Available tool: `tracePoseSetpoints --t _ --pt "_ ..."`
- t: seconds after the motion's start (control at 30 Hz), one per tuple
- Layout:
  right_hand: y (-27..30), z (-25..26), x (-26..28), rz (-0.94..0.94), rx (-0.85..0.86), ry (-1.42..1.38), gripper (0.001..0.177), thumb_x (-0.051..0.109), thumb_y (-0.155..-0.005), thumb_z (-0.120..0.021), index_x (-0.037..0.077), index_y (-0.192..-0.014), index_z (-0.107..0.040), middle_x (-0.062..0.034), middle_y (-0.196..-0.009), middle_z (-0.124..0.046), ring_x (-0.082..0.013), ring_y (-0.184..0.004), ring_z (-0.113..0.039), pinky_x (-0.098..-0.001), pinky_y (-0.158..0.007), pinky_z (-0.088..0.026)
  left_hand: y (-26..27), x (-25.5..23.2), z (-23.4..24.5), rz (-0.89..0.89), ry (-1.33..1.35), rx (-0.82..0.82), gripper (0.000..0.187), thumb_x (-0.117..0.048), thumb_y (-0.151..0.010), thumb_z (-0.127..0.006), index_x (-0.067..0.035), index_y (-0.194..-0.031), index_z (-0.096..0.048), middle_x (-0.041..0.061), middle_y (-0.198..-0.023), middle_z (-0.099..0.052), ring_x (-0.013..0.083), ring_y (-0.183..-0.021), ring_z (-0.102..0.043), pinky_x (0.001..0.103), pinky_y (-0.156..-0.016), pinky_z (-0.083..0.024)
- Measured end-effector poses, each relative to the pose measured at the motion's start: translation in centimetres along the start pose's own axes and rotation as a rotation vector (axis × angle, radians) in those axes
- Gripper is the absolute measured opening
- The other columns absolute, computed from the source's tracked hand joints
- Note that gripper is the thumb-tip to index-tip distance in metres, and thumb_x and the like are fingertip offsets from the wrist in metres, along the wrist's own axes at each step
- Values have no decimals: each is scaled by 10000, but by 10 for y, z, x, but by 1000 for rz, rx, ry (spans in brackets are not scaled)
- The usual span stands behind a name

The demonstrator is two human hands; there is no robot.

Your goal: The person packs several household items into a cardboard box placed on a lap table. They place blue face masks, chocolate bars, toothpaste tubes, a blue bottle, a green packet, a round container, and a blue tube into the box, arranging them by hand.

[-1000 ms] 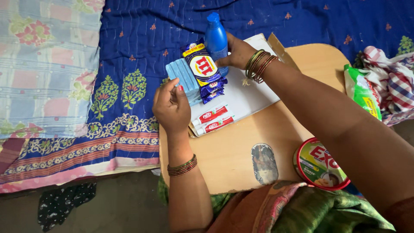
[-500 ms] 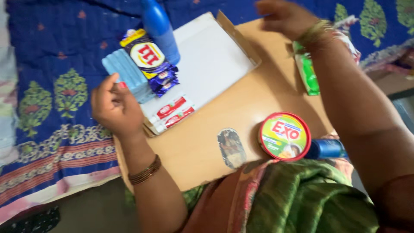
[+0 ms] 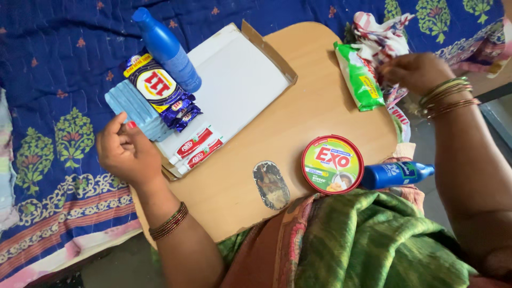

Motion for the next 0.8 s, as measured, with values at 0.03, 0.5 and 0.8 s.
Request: tracePoseSetpoints --t 0.03,0.5,0.8 --pt "6 -5 4 57 -14 51 373 449 -990 -662 169 -1208 -774 -93 -1012 -779 -256 -939 -746 -404 -911 -555 0 0 -1 -9 5 4 216 9 -992 -685 -19 -1198 -740 111 -992 -658 190 -785 -617 296 -658 -491" --pt "-30 -50 29 126 40 313 643 569 -796 -784 94 -1224 -722 -188 -1004 -754 -378 -912 -720 -490 -811 -544 -6 0 1 -11 -3 -43 191 -13 -972 -701 -38 -1156 -746 100 -881 -635 201 -710 -584 321 -624 -451" --pt "-29 -37 52 24 103 341 599 575 -865 -744 119 -1253 -760 -181 -1017 -774 -330 -895 -746 -454 -854 -553 -10 -9 8 51 113 -54 273 46 -914 -666 -37 -1166 -727 100 -997 -694 143 -666 -576 270 -608 -463"
Point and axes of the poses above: each hand's wrist, its own y-axis away from the middle knuckle, its own z-axis out of the back of the hand, x = y × z, the point moved 4 cm from there along -y, towards the middle knuckle
